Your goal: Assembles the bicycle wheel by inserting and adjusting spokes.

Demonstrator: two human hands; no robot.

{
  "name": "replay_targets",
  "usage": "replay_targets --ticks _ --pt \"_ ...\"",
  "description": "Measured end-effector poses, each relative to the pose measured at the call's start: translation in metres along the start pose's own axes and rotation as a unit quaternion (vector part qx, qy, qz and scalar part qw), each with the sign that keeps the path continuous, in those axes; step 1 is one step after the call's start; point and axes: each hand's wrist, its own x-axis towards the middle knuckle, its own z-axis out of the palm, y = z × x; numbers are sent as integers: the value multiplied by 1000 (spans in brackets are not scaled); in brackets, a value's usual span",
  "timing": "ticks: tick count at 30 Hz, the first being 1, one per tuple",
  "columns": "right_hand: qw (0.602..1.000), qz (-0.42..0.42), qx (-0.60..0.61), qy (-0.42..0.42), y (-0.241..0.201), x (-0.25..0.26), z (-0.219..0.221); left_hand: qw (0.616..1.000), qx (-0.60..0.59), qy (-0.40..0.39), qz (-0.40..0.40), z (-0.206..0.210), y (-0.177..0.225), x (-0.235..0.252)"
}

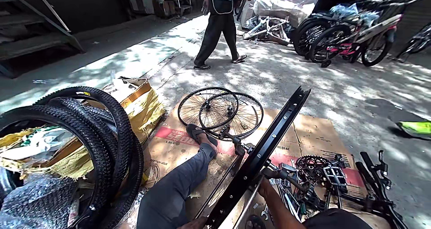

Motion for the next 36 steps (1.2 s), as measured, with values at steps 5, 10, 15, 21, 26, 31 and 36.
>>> replay_targets --ticks 5,10,15,21,26,31,36 --pt "1000 3 -3 5 -4 -11 2 948 -176 238 119 -62 51 1" --pt "1000 2 -7 4 -4 -13 3 950 -188 203 145 -73 52 10" --pt "1000 7 5 13 -5 -10 3 981 -104 139 82 -27 26 3" --pt "1000 1 1 10 -4 -5 2 983 -76 153 67 -19 25 3" --pt "1000 3 -1 6 -4 -3 2 984 -70 144 73 -24 27 7" --pt "1000 11 4 0 -5 -5 2 993 -30 98 50 -19 23 2" --pt "1000 10 -3 5 -2 -3 0 887 -316 300 154 -93 79 19"
